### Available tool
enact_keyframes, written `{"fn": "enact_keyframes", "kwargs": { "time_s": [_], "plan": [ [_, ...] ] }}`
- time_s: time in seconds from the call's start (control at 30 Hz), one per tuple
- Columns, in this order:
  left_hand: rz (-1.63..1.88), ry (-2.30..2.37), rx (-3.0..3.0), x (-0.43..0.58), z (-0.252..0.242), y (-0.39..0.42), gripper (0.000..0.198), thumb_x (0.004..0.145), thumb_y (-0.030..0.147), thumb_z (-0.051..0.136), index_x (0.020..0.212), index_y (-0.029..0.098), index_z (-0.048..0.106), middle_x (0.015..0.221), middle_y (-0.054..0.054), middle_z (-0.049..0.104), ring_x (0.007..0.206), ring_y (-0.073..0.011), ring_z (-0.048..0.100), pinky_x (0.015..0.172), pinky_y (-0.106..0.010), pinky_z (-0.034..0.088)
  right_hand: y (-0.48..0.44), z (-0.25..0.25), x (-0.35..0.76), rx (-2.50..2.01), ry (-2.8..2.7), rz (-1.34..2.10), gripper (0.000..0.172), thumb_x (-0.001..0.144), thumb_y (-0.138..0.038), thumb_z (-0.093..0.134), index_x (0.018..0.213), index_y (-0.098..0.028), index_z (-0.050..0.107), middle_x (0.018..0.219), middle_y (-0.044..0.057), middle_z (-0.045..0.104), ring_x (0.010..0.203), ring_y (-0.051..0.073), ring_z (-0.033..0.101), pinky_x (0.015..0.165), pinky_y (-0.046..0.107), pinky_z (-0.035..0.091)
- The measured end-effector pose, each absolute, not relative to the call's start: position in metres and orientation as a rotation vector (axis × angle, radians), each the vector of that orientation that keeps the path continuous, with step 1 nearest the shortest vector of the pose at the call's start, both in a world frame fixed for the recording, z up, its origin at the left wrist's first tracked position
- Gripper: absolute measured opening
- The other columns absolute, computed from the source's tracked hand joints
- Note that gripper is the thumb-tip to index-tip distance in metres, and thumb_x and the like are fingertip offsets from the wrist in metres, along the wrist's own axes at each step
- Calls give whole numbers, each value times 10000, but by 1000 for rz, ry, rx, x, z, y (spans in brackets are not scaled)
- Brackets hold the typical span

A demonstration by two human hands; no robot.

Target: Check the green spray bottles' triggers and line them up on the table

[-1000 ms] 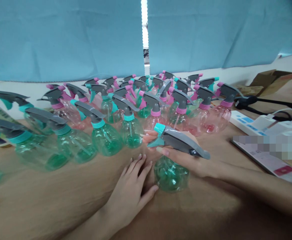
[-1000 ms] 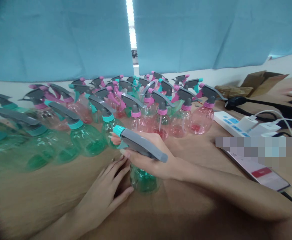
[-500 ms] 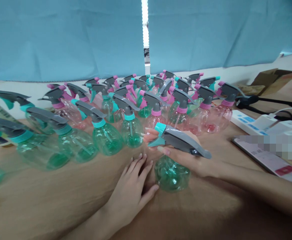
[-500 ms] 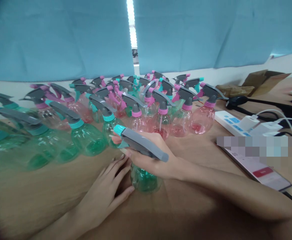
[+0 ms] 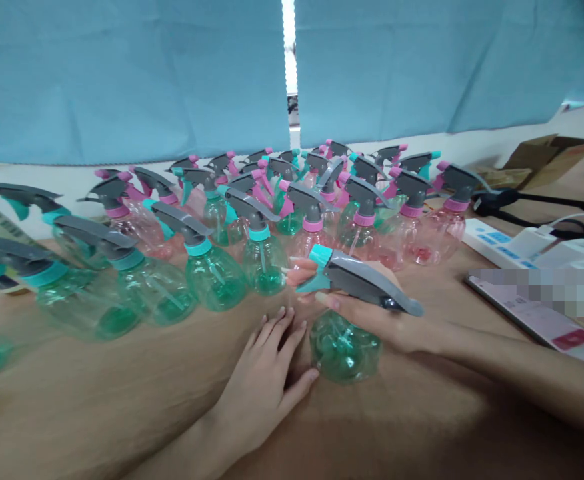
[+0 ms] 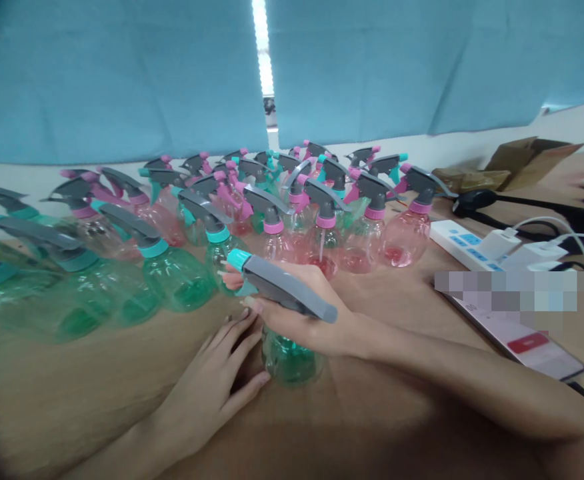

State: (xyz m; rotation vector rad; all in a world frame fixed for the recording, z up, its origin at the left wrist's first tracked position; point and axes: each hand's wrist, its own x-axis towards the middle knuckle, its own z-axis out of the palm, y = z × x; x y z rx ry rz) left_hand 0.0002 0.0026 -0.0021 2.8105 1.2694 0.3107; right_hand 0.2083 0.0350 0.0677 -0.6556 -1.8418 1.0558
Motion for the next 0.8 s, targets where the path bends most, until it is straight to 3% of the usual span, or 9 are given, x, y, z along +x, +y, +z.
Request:
{"fn": "enact_keyframes", "kwargs": {
  "time_s": [0.17,0.43,0.6,0.8],
  "plan": [
    [328,1279,2803,-1,-4,3,545,946,425,510,1393,128,415,1471,-168,398,1352,-324,350,1053,-528,339,35,70,207,-608,-1816,1128,315,859,-211,572,1167,-212,638,1155,57,677,965,151,660,916,314,517],
    [344,1275,2798,-1,-5,3,550,943,431,511,1394,131,414,1471,-168,397,1343,-333,362,1053,-538,338,34,69,207,-653,-1783,1180,320,846,-206,584,1164,-202,623,1143,71,683,945,178,675,812,318,554],
    [352,1267,2805,-1,-4,2,545,947,426,505,1391,123,416,1459,-174,413,1339,-331,367,1049,-532,345,35,68,208,-659,-1825,1128,249,877,-269,552,1109,-210,622,1023,40,690,812,153,666,755,311,560],
    [365,1275,2797,0,-4,3,528,941,432,508,1375,140,437,1435,-166,443,1321,-337,392,1035,-532,362,33,77,212,-774,-1973,995,159,880,-352,543,970,-240,613,734,-17,606,581,122,549,514,238,481]
  ]
}}
